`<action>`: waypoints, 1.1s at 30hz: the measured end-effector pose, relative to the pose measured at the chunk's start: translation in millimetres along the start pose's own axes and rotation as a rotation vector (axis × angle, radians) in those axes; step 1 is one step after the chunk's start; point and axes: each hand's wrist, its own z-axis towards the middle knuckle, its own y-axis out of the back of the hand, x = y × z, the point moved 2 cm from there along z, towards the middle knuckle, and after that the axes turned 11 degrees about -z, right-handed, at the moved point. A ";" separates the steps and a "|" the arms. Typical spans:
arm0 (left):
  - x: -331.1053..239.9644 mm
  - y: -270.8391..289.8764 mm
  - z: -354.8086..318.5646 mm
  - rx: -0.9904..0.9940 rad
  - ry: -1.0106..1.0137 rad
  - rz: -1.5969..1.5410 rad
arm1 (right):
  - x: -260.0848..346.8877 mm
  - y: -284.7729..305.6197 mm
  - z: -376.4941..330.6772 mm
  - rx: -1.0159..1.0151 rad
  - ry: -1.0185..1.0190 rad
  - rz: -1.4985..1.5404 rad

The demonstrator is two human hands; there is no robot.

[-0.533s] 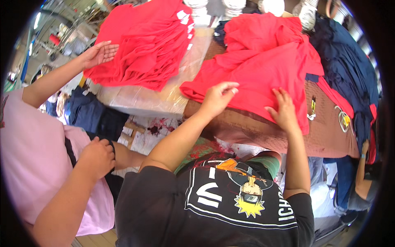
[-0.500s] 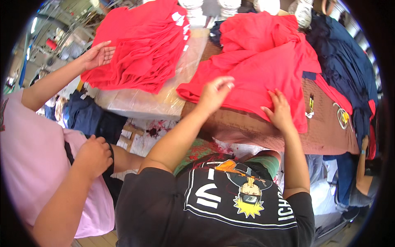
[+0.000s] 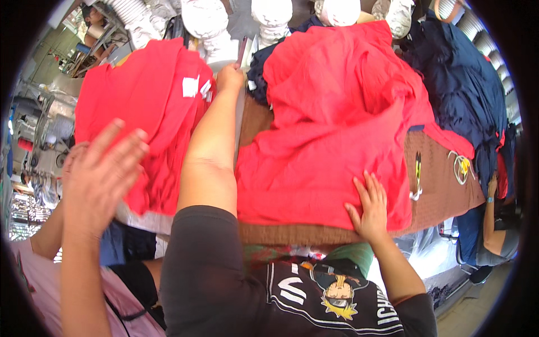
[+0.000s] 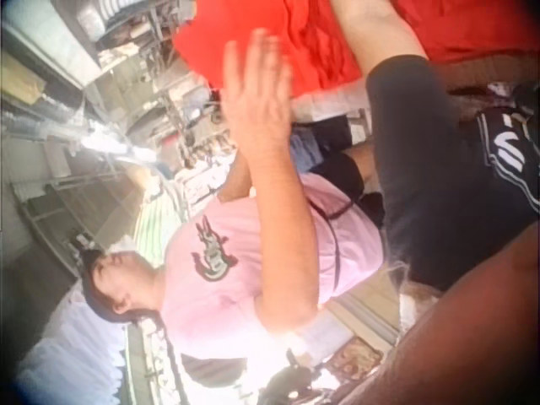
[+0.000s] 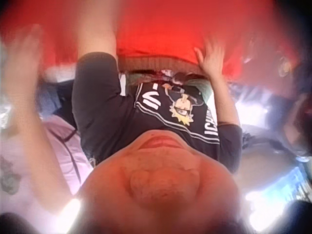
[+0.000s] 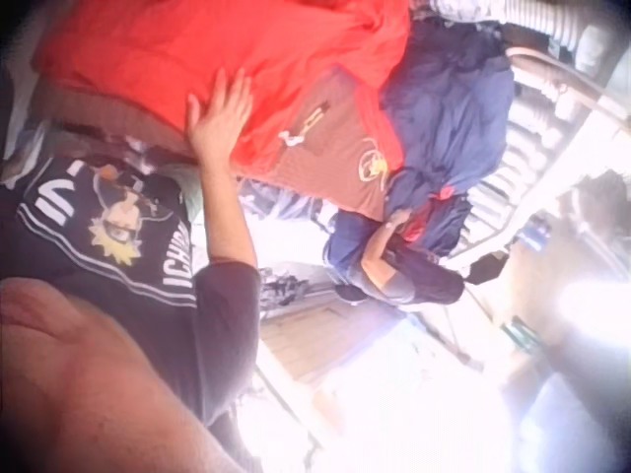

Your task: The person processes garments by hand and with a small blade, trimming loose threads from red shirts, stacking them, and writing notes in a logbook.

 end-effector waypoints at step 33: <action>-110.4 86.5 -18.5 -0.302 -0.060 0.009 | -0.2 1.1 6.2 0.061 0.002 0.032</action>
